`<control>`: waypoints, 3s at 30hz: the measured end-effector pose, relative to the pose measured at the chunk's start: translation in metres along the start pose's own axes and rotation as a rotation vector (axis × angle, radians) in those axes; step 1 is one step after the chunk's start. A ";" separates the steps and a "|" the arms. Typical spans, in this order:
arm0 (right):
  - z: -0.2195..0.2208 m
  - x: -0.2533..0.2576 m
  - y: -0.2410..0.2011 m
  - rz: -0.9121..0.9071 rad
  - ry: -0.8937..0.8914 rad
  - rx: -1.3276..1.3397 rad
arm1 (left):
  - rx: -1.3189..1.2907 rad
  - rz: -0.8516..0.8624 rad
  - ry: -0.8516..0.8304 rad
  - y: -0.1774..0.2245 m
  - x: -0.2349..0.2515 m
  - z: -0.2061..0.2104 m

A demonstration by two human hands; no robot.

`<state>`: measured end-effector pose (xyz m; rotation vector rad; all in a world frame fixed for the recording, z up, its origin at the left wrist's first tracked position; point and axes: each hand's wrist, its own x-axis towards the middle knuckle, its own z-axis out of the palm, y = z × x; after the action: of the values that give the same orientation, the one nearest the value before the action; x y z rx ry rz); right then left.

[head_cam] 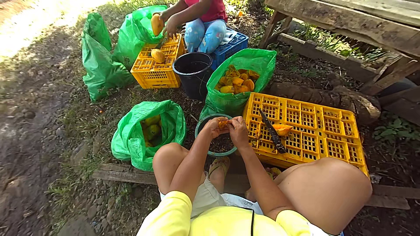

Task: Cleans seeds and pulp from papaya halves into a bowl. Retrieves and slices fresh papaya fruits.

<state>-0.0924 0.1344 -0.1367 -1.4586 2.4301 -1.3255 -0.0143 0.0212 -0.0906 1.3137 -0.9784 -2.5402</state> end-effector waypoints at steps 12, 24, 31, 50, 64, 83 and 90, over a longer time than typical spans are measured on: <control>0.002 -0.001 0.001 0.000 0.045 0.024 | -0.013 0.031 0.009 -0.001 -0.001 -0.001; -0.008 0.003 -0.008 0.407 -0.021 0.310 | 0.065 0.169 0.115 0.004 -0.007 -0.002; 0.017 -0.018 0.015 0.206 -0.049 0.063 | -0.250 0.266 0.017 0.019 -0.006 -0.013; 0.013 -0.001 -0.020 0.509 -0.134 0.404 | 0.184 0.198 -0.044 -0.007 0.003 0.011; 0.019 -0.001 0.014 0.894 0.101 1.448 | 0.435 0.339 0.198 0.000 0.007 0.003; -0.005 0.200 0.024 0.862 0.129 0.732 | 0.958 0.274 0.327 0.008 0.001 -0.002; 0.023 0.112 0.020 0.293 -0.228 -0.037 | 0.947 0.299 0.374 0.014 0.010 0.003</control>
<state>-0.1610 0.0418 -0.1214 -1.1308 2.4117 -1.0019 -0.0252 0.0079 -0.0882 1.5534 -2.1815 -1.5141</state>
